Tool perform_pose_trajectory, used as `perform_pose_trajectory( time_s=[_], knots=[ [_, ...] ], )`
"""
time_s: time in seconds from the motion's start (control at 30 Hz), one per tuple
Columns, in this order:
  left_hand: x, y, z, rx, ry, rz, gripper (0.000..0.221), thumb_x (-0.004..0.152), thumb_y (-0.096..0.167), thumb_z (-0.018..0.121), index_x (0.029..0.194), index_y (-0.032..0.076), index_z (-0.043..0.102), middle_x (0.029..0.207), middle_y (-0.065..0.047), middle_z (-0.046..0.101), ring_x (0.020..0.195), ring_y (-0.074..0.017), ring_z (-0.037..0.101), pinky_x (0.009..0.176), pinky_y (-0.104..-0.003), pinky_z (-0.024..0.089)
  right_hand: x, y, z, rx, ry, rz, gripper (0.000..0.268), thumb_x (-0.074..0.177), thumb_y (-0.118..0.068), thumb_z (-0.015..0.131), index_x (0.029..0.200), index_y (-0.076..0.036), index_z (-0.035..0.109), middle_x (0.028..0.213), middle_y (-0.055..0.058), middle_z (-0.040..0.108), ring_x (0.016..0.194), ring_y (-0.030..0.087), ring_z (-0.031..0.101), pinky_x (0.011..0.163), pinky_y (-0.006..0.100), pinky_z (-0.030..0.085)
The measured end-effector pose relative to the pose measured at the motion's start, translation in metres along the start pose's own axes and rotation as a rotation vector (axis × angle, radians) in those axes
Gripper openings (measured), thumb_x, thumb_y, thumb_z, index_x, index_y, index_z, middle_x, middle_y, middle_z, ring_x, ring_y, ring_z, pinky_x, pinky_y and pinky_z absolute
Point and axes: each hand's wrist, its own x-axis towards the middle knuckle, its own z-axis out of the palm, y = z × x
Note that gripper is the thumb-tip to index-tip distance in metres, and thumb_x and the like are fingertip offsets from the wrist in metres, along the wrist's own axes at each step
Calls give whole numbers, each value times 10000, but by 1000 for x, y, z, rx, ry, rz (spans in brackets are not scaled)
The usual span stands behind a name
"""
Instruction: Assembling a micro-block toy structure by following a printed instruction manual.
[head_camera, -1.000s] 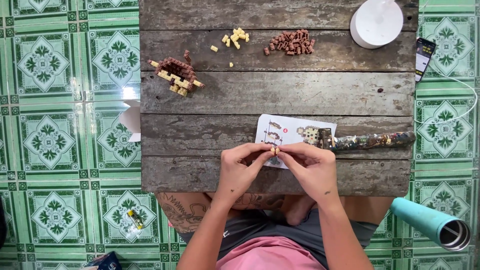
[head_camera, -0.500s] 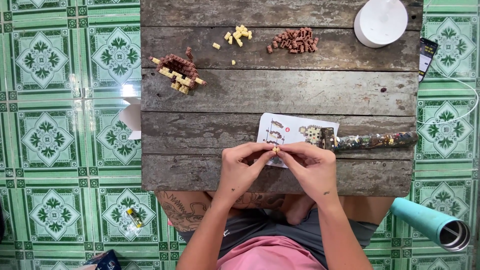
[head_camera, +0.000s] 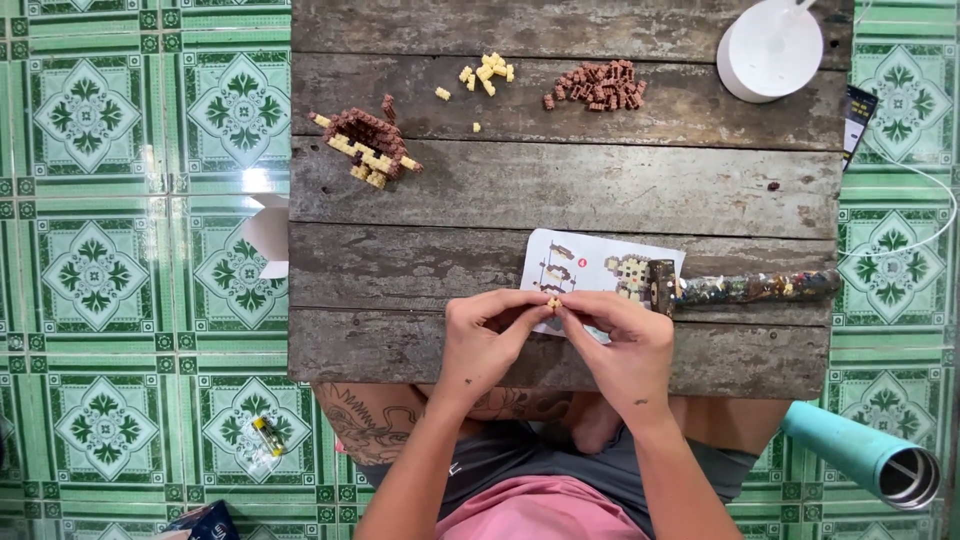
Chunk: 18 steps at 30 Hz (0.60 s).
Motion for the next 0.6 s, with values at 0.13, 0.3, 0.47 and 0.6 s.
perform_pose_trajectory(
  time_s=[0.13, 0.3, 0.47, 0.6],
  knots=[
    [0, 0, 2, 18, 26, 17, 178, 884, -54, 916, 992, 87, 916, 789, -112, 867, 755, -157, 833, 607, -301, 658, 2, 2, 2, 60, 0, 37, 166, 910, 150, 840, 1039, 52, 878, 932, 207, 871, 833, 136, 784, 765, 367, 736],
    [0, 2, 1, -4, 36, 5, 170, 891, -50, 915, 986, 91, 918, 779, -108, 868, 736, -141, 822, 598, -292, 648, 4, 1, 1, 57, -8, 48, 167, 913, 150, 837, 1047, 56, 874, 960, 208, 877, 858, 157, 818, 775, 367, 742],
    [1, 1, 1, -17, 61, -21, 150, 917, -44, 898, 1003, 78, 913, 785, -113, 863, 732, -116, 802, 601, -281, 646, 5, 8, -1, 110, -29, 97, 183, 926, 153, 824, 1074, 57, 872, 965, 200, 875, 874, 138, 790, 787, 364, 737],
    [0, -1, 2, -38, 60, -32, 135, 932, -45, 890, 1016, 59, 907, 798, -121, 864, 729, -138, 813, 597, -289, 653, 7, 6, 1, 105, -34, 96, 182, 921, 161, 822, 1067, 65, 873, 970, 206, 876, 876, 167, 822, 792, 374, 741]
  ],
)
